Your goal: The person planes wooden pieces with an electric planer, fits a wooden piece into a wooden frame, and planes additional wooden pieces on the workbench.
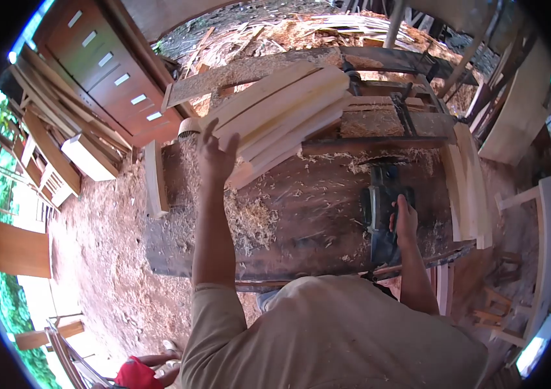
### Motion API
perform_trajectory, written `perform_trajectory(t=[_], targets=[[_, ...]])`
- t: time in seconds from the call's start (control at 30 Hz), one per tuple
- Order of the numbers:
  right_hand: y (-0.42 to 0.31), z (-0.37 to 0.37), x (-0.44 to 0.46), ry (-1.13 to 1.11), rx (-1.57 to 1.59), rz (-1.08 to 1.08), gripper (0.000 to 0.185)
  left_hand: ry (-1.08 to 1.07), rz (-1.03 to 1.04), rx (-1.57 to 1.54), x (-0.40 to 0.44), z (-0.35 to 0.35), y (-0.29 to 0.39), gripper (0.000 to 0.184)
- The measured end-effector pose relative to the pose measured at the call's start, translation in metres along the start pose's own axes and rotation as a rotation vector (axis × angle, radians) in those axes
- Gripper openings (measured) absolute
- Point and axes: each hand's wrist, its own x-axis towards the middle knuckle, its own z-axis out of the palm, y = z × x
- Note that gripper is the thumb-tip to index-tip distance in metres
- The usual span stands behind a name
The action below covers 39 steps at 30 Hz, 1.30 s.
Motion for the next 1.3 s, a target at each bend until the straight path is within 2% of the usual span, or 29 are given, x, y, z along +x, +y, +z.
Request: perform_trajectory(t=[0.07,0.13,0.23,0.27,0.33,0.4,0.43,0.47,0.57,0.6,0.67,0.77,0.83,0.87,0.9,0.93,1.0,1.03,1.07,1.1,1.13,1.2,1.27,1.3], targets=[[0.0,0.003,0.003,-0.012,-0.027,0.004,0.048,0.056,-0.002,-0.02,-0.025,-0.003,-0.018,0.041],[0.006,0.004,0.006,0.027,-0.013,0.003,0.05,0.191,-0.222,-0.011,-0.048,-0.018,-0.043,0.038],[0.005,0.005,0.005,0.034,-0.034,-0.002,0.05,0.33,-0.432,0.266,-0.103,-0.04,-0.147,0.034],[0.003,0.006,0.004,0.037,-0.048,-0.013,0.05,0.224,-0.584,0.255,-0.121,-0.056,-0.181,0.039],[0.001,0.007,0.003,0.075,-0.066,0.007,0.051,0.076,-1.199,0.228,-0.159,-0.076,-0.252,0.048],[-0.001,0.009,0.003,0.1,-0.053,-0.011,0.05,0.007,-1.282,0.32,-0.223,-0.082,-0.355,0.073],[0.0,0.008,0.001,0.102,-0.042,-0.016,0.05,-0.049,-1.331,0.503,-0.212,-0.095,-0.332,0.079],[-0.001,0.01,-0.002,0.113,-0.054,-0.025,0.05,-0.007,-1.4,0.353,-0.192,-0.11,-0.3,0.082],[-0.003,0.009,0.001,0.079,-0.074,-0.037,0.049,-0.064,-1.391,0.297,-0.224,-0.118,-0.372,0.075],[-0.01,0.017,-0.01,0.16,-0.07,-0.047,0.049,-0.109,-1.305,0.229,-0.202,-0.087,-0.387,0.074],[-0.01,0.013,-0.012,0.126,-0.068,-0.066,0.05,-0.16,-1.252,0.162,-0.188,-0.079,-0.392,0.071],[-0.005,0.004,-0.011,0.155,-0.11,-0.053,0.05,-0.197,-1.218,0.014,-0.195,-0.096,-0.385,0.067],[-0.008,0.01,-0.011,0.174,-0.128,-0.067,0.05,-0.216,-1.221,-0.21,-0.211,-0.108,-0.364,0.065],[-0.009,0.012,-0.011,0.185,-0.072,-0.03,0.051,-0.219,-1.256,-0.347,-0.219,-0.111,-0.34,0.064],[-0.009,0.012,-0.011,0.176,-0.026,0.008,0.052,-0.198,-1.454,-0.497,-0.216,-0.12,-0.289,0.07],[-0.008,0.013,-0.01,0.197,-0.032,0.014,0.053,-0.04,-1.393,-0.62,-0.218,-0.118,-0.235,0.073],[-0.007,0.01,-0.006,0.166,-0.066,0.032,0.056,0.198,-1.435,-1.202,-0.274,-0.113,-0.204,0.067],[-0.016,0.017,-0.012,0.169,-0.069,0.045,0.055,0.313,-1.474,-1.451,-0.317,-0.108,-0.193,0.079],[-0.008,0.01,-0.002,0.133,-0.053,0.058,0.054,0.343,-1.315,-1.496,-0.319,-0.111,-0.122,0.087],[-0.004,0.009,0.0,0.108,-0.081,0.017,0.053,0.416,-1.345,-1.594,-0.314,-0.118,-0.079,0.084],[0.0,0.007,0.004,0.076,-0.061,-0.008,0.053,0.492,-1.46,-1.494,-0.31,-0.12,-0.047,0.088],[0.002,0.001,0.009,0.012,-0.051,0.029,0.053,0.508,-1.478,-1.49,-0.353,-0.099,-0.041,0.073],[0.001,0.001,0.006,-0.026,-0.028,0.031,0.053,0.425,-1.505,-1.477,-0.344,-0.103,0.0,0.069],[0.001,0.002,0.007,-0.057,-0.039,0.036,0.053,0.447,-1.55,-1.441,-0.343,-0.103,0.018,0.067]])
